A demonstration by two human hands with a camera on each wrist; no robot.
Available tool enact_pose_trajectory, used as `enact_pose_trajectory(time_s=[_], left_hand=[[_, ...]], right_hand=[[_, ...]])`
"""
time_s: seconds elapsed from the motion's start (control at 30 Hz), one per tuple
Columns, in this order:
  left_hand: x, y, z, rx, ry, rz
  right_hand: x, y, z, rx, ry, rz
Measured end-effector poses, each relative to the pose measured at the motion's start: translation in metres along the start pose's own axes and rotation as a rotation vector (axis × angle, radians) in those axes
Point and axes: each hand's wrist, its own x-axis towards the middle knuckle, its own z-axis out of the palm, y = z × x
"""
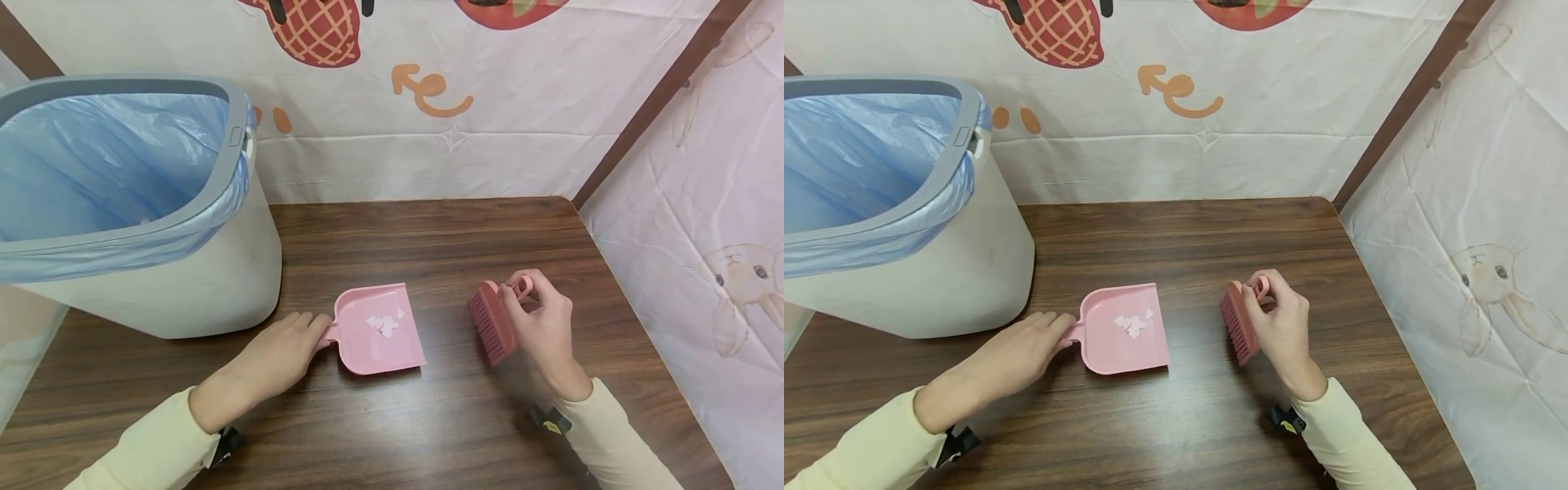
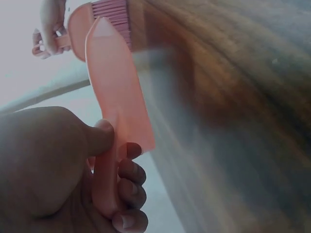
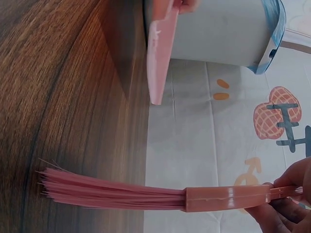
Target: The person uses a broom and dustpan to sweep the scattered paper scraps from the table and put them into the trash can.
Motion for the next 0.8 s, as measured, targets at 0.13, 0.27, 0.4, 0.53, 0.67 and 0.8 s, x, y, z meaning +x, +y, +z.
enact_pose_trajectory(time_s=[0.13,0.27,0.4,0.53,0.67,0.8], left_hand=[[0.003,0.002,-0.014,-0.042,-0.004,0.004],[0.005,0.005,-0.029,-0.057,0.01,0.013],[0.005,0.007,-0.041,-0.062,0.013,0.019],[0.005,0.009,-0.054,-0.073,-0.001,0.03],[0.004,0.009,-0.069,-0.07,-0.002,0.037],[0.004,0.011,-0.086,-0.061,0.016,0.037]], right_hand=[[0.001,0.0,0.0,-0.001,0.001,-0.007],[0.002,-0.002,-0.002,0.001,-0.004,-0.018],[0.003,-0.002,-0.002,-0.001,-0.009,-0.016],[0.004,-0.002,-0.002,-0.01,-0.011,-0.01],[0.005,-0.002,-0.002,-0.017,-0.016,-0.009],[0.005,-0.002,-0.002,-0.015,-0.019,-0.009]])
